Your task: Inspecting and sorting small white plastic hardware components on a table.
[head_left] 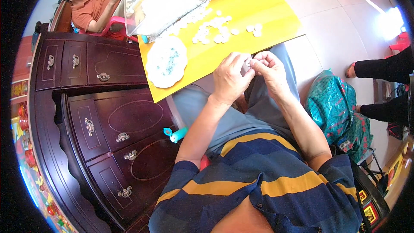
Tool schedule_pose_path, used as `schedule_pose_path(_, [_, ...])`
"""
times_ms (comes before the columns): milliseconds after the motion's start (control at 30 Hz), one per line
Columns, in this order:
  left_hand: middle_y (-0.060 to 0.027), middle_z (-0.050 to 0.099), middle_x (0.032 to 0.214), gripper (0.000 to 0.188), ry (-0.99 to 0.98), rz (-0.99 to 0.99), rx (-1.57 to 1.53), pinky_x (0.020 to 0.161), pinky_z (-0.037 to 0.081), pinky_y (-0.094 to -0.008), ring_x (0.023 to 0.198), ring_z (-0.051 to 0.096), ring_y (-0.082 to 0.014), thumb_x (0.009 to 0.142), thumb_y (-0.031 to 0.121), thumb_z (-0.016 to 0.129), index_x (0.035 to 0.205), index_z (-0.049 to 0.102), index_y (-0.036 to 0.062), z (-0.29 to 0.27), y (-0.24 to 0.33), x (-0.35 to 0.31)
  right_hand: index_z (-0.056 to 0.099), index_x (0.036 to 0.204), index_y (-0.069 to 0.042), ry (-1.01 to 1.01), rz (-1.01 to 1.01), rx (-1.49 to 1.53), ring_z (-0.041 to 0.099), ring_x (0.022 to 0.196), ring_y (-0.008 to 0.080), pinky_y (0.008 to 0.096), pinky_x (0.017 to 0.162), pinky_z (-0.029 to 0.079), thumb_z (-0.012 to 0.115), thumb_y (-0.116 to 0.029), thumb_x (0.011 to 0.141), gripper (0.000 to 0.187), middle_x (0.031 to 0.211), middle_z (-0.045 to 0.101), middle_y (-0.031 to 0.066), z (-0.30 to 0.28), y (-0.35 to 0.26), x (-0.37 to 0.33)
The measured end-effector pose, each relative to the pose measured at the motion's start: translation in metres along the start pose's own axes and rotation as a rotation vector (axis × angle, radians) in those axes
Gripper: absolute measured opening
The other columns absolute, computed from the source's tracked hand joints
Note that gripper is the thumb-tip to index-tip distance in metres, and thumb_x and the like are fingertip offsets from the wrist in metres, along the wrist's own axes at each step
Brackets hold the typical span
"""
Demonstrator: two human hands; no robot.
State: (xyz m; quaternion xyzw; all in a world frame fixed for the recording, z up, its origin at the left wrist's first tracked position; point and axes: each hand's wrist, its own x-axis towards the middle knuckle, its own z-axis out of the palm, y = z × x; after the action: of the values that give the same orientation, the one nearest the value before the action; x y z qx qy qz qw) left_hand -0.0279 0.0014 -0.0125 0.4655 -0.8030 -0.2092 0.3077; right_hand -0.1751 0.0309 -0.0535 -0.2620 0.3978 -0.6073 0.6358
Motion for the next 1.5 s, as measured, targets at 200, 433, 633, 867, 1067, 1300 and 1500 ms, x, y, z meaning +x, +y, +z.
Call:
schedule_pose_path(200, [-0.0089,0.068,0.096,0.029,0.041,0.099,0.032,0.075,0.055,-0.0373,0.084,0.068,-0.0265,0.077,0.012,0.078,0.105,0.070,0.0067,0.0010,-0.0026,0.0029,0.065,0.100,-0.008,0.030,0.054,0.071,0.059,0.075,0.0044,0.0193,0.070,0.046,0.072,-0.014,0.093,0.012,0.087,0.068,-0.0023,-0.0057,0.0034,0.0035])
schedule_pose_path(433, [-0.0092,0.069,0.093,0.028,-0.005,0.083,-0.041,0.066,0.055,-0.0325,0.072,0.067,-0.0209,0.078,0.011,0.079,0.104,0.071,0.0051,-0.0001,-0.0061,0.0006,0.065,0.100,-0.010,0.004,0.095,0.067,0.060,0.076,0.0045,0.0191,0.070,0.045,0.071,-0.015,0.092,0.011,0.087,0.068,-0.0030,-0.0094,0.0043,0.0039])
schedule_pose_path(633, [-0.0090,0.069,0.093,0.026,0.028,0.090,0.002,0.068,0.056,-0.0325,0.076,0.069,-0.0219,0.079,0.011,0.079,0.103,0.071,0.0053,-0.0024,-0.0004,-0.0001,0.065,0.099,-0.008,0.022,0.070,0.071,0.060,0.076,0.0044,0.0195,0.070,0.046,0.071,-0.012,0.092,0.011,0.088,0.069,-0.0017,-0.0070,0.0047,0.0033])
schedule_pose_path(867, [-0.0101,0.071,0.096,0.026,0.027,0.120,0.028,0.073,0.056,-0.0346,0.084,0.071,-0.0267,0.078,0.012,0.079,0.102,0.072,0.0048,-0.0048,-0.0012,0.0003,0.065,0.098,-0.008,0.027,0.080,0.077,0.059,0.075,0.0043,0.0192,0.069,0.045,0.072,-0.012,0.091,0.010,0.088,0.068,-0.0015,-0.0056,0.0035,0.0026])
schedule_pose_path(1067, [-0.0109,0.071,0.097,0.025,0.029,0.133,0.021,0.077,0.056,-0.0357,0.087,0.070,-0.0288,0.079,0.012,0.079,0.102,0.072,0.0044,-0.0058,-0.0019,0.0006,0.065,0.097,-0.007,0.012,0.072,0.080,0.057,0.073,0.0045,0.0192,0.067,0.044,0.073,-0.012,0.091,0.011,0.086,0.068,-0.0015,-0.0075,0.0066,0.0037])
schedule_pose_path(1300, [-0.0110,0.072,0.097,0.022,0.020,0.131,0.030,0.078,0.055,-0.0366,0.088,0.070,-0.0297,0.081,0.012,0.078,0.101,0.072,0.0047,-0.0050,-0.0028,-0.0001,0.065,0.097,-0.006,0.005,0.053,0.079,0.059,0.073,0.0051,0.0203,0.069,0.045,0.073,-0.011,0.091,0.010,0.086,0.069,-0.0005,-0.0097,0.0096,0.0053])
schedule_pose_path(1500, [-0.0113,0.072,0.096,0.019,0.025,0.159,0.035,0.076,0.055,-0.0372,0.087,0.070,-0.0305,0.082,0.012,0.076,0.099,0.072,0.0050,-0.0048,-0.0042,0.0006,0.065,0.097,-0.007,0.007,0.055,0.075,0.060,0.074,0.0055,0.0203,0.069,0.047,0.072,-0.009,0.091,0.009,0.087,0.068,-0.0004,-0.0093,0.0087,0.0053])
